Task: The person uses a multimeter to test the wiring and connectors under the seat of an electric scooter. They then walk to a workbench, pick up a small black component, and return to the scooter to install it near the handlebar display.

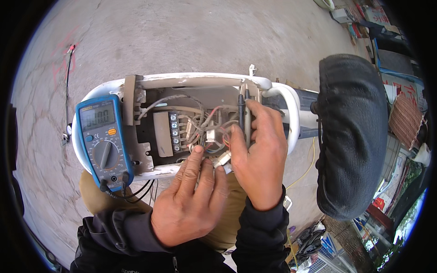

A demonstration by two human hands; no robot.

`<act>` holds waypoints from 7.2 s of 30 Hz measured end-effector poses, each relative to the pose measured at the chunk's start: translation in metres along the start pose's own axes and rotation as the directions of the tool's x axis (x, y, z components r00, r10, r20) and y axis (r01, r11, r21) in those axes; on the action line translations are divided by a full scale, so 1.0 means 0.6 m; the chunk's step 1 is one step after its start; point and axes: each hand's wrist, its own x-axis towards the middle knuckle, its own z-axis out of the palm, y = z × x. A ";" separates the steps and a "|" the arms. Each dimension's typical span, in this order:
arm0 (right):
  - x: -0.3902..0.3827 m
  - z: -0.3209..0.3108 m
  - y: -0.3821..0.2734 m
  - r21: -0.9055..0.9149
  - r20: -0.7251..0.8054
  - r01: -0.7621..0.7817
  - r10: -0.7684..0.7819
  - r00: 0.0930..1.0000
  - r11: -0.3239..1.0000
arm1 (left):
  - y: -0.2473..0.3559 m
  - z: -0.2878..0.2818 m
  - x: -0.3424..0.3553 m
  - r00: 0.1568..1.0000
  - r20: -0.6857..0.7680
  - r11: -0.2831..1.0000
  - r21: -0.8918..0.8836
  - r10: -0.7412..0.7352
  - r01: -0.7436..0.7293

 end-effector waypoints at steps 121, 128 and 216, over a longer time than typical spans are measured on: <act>0.070 0.008 -0.025 0.303 0.292 -0.043 -0.050 0.955 0.952 | -0.044 0.018 0.007 0.945 -0.054 0.852 -0.450 -0.324 0.267; 0.066 0.001 -0.031 0.368 0.327 -0.092 -0.036 0.944 0.925 | -0.045 0.018 0.011 0.950 -0.055 0.842 -0.481 -0.307 0.244; -0.033 0.001 0.045 0.177 0.007 0.420 -0.427 0.904 0.890 | -0.172 -0.040 0.145 0.989 0.148 0.997 -0.079 0.028 -0.017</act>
